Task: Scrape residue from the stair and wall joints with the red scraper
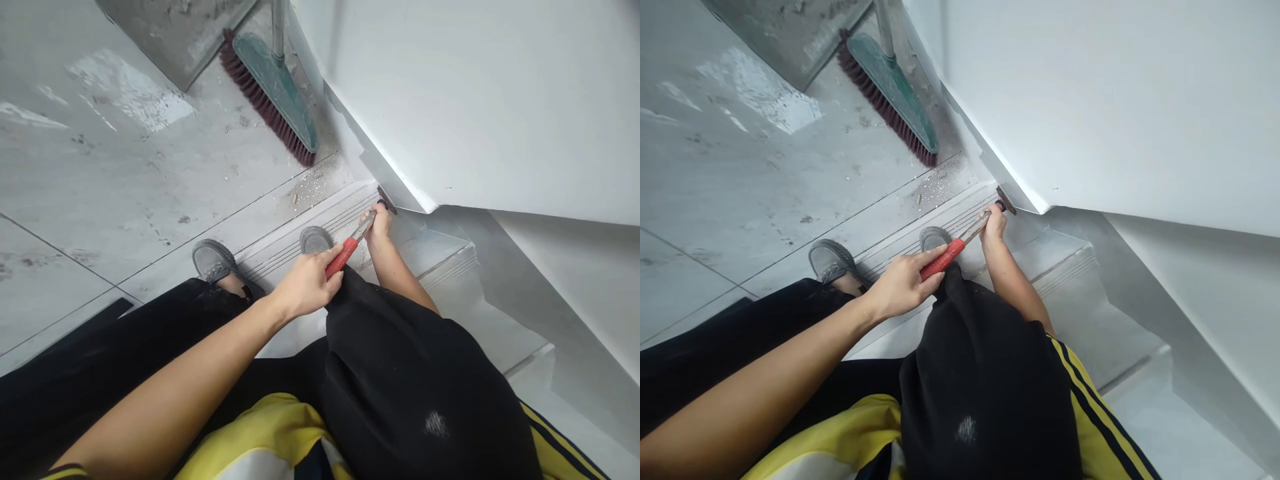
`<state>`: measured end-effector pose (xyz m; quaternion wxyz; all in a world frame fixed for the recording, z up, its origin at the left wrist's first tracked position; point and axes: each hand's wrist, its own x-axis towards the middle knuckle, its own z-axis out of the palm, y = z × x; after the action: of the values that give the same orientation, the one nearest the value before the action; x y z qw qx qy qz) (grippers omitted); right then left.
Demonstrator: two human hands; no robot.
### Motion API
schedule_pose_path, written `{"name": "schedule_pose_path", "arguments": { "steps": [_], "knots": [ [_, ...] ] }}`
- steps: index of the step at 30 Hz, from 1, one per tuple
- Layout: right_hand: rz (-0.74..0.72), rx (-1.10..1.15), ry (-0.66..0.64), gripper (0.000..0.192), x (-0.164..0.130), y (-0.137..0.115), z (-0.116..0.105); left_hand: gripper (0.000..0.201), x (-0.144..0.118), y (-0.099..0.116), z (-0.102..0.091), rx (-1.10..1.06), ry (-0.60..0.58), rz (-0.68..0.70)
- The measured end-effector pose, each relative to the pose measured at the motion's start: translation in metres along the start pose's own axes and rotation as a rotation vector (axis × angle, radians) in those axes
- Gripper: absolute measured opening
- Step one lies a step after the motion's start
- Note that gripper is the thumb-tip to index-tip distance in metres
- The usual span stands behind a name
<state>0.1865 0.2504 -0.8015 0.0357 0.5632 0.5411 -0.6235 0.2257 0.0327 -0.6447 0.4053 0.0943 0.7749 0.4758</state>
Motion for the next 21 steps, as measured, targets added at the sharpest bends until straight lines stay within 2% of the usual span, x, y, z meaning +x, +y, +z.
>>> {"name": "schedule_pose_path", "arguments": {
  "steps": [8, 21],
  "knots": [
    [0.045, 0.039, -0.019, 0.020, 0.0031, 0.0006, 0.0006, 0.050, -0.0004, 0.0050, -0.0001, 0.057, 0.007, 0.017],
    [-0.006, 0.030, -0.081, 0.025, 0.0067, 0.0088, -0.0030, 0.053, -0.0022, 0.0016, 0.0049, 0.084, -0.019, 0.043]
  ]
}}
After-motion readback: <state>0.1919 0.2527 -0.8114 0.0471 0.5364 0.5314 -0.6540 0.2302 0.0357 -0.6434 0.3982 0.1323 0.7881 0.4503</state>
